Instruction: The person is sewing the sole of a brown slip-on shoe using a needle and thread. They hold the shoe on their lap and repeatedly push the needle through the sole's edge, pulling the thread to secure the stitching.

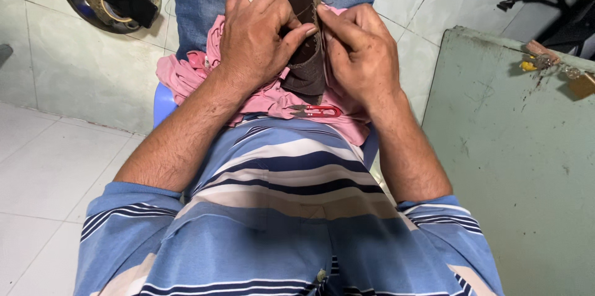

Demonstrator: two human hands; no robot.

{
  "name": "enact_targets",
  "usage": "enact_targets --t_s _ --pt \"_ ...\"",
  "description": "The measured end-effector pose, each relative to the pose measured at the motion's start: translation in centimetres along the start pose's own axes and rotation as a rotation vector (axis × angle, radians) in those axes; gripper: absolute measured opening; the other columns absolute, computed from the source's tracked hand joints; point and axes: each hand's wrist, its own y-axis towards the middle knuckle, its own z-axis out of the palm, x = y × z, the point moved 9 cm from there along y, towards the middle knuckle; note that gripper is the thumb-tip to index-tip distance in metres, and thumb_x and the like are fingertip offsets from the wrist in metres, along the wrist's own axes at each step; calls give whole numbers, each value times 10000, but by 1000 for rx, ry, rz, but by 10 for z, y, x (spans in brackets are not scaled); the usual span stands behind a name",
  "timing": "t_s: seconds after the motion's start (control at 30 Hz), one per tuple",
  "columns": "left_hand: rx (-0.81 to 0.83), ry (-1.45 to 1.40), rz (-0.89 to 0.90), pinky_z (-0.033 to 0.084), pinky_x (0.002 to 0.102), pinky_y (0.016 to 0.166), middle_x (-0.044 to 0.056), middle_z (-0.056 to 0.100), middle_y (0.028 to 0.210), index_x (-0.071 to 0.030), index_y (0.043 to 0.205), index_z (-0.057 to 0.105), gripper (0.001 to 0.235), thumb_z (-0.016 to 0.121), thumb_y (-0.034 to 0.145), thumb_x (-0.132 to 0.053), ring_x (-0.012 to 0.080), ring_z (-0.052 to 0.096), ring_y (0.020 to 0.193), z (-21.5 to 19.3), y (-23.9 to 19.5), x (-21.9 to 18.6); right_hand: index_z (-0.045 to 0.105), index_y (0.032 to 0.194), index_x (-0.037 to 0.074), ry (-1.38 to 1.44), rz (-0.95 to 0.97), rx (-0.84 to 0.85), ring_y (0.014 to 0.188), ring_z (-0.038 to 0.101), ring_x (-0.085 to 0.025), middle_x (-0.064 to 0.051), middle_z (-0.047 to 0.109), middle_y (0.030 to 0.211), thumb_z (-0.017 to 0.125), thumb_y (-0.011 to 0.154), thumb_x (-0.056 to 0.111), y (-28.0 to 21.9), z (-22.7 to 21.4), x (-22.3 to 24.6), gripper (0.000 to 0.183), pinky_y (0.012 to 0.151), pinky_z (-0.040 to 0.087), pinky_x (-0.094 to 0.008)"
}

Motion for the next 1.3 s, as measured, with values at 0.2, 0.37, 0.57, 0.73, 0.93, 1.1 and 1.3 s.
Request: enact_targets --t_s 0.2,0.37,0.57,0.73,0.93,1.1,1.3 --pt "-14 28 24 343 412 716 7 460 724 -146 707 522 342 733 864 -364 263 473 654 3 -2 -1 601 1178 138 25 -52 -96 769 512 -190 -41 496 840 607 873 -35 -4 -1 1 351 643 465 -314" --pt "-20 22 33 332 430 726 16 466 721 -152 714 540 305 704 874 -355 273 474 630 1 0 -2 660 998 -3 98 -83 -193 798 589 -204 -94 599 857 599 881 22 12 -12 16 135 680 508 -300" --pt "-26 -20 9 332 408 725 -8 474 728 -152 723 532 305 697 872 -361 234 469 644 -4 2 -2 626 999 -20 206 -69 -161 854 601 -229 -136 606 919 593 890 16 15 -14 15 120 760 500 -304" --pt "47 -95 -163 400 436 756 98 438 1102 -100 936 485 439 768 793 -403 282 490 1011 -9 1 1 624 909 27 130 -15 -111 767 581 -189 -74 593 836 581 867 55 19 -12 9 66 674 472 -292" --pt "10 19 -293 402 416 1029 104 328 1349 -103 1323 307 894 849 758 -536 297 397 1263 3 -8 17 612 875 20 235 -2 -168 767 575 -186 -81 600 827 606 841 26 18 -6 -2 35 686 470 -293" --pt "79 129 -283 479 411 940 107 227 1480 -123 1459 43 1135 823 818 -642 302 419 1333 17 -13 25 621 877 17 277 23 -280 778 575 -187 -92 600 826 620 827 16 16 -8 -5 50 704 477 -290" --pt "106 158 -256 468 475 914 154 135 1494 -93 1450 146 1006 827 838 -511 357 349 1368 25 -14 22 631 849 70 317 59 -285 753 569 -143 -30 597 795 629 805 55 16 -7 -14 47 691 458 -259"
